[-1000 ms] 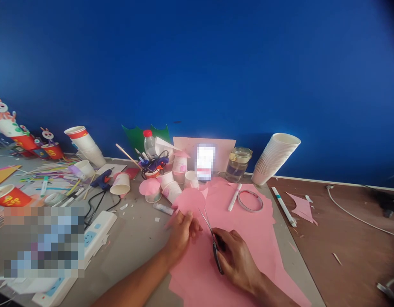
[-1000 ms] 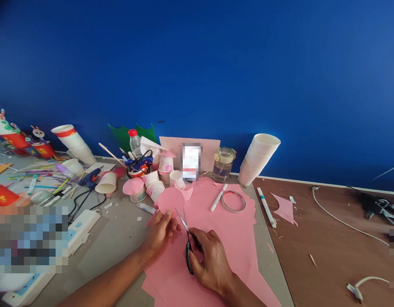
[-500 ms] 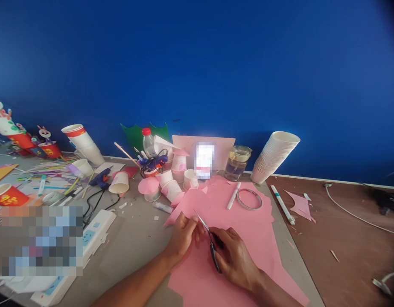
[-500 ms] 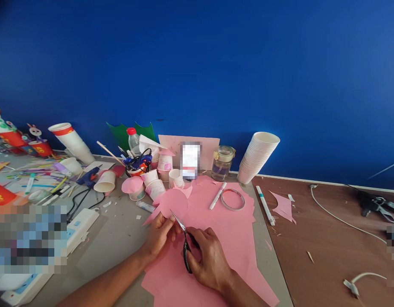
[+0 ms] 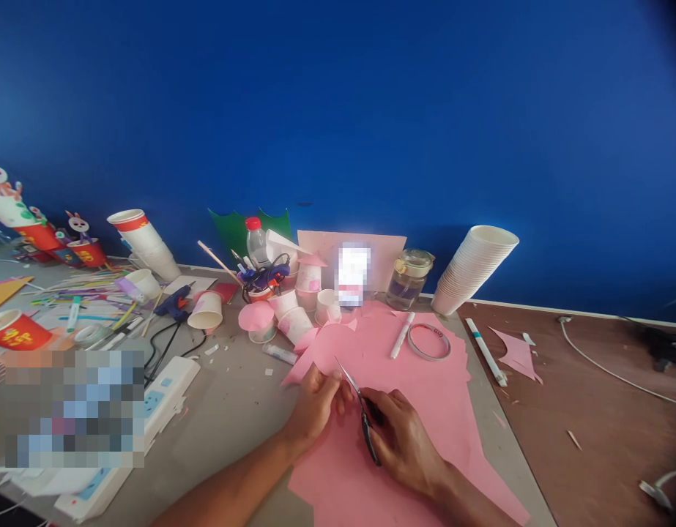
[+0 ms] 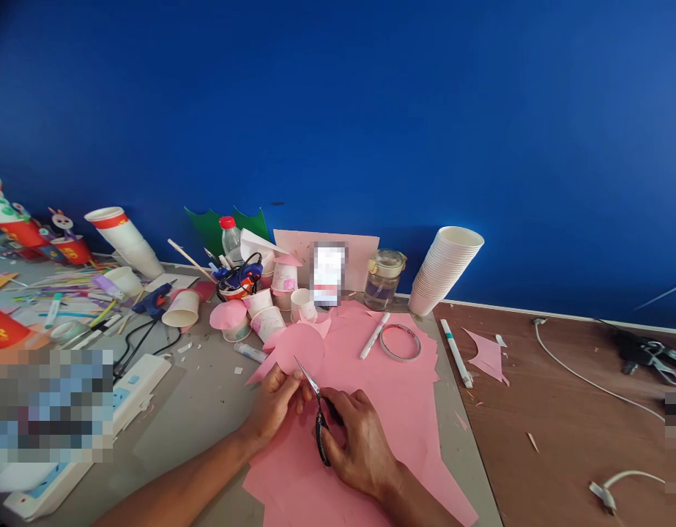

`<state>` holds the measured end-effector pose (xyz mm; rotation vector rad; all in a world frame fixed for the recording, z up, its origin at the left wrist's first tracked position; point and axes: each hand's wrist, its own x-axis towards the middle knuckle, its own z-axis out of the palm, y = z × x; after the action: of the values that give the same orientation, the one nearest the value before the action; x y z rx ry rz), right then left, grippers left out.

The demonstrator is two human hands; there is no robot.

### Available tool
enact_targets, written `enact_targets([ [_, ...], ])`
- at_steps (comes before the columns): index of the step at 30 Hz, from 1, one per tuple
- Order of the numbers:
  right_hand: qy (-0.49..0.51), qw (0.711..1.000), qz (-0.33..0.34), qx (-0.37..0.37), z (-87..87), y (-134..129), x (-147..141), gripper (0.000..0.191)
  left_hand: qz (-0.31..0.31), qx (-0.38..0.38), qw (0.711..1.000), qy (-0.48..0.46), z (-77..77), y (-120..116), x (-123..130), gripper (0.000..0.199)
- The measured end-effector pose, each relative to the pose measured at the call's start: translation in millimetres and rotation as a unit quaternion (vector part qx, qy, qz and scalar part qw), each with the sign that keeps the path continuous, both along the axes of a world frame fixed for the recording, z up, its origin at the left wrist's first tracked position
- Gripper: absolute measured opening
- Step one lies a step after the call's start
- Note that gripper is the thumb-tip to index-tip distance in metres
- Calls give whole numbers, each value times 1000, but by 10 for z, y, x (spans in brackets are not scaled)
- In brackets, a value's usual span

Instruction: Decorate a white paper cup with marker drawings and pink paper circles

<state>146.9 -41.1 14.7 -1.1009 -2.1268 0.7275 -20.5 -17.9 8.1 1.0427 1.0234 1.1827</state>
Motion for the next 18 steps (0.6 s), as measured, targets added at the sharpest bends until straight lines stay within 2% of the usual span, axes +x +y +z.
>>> enact_targets([
  [11, -8, 1000, 3, -24, -35, 6, 6, 28, 35, 4, 999, 0, 72, 34, -42, 28],
  [18, 9, 997, 26, -71, -72, 10, 39, 31, 36, -2, 999, -7, 90, 42, -32, 29],
])
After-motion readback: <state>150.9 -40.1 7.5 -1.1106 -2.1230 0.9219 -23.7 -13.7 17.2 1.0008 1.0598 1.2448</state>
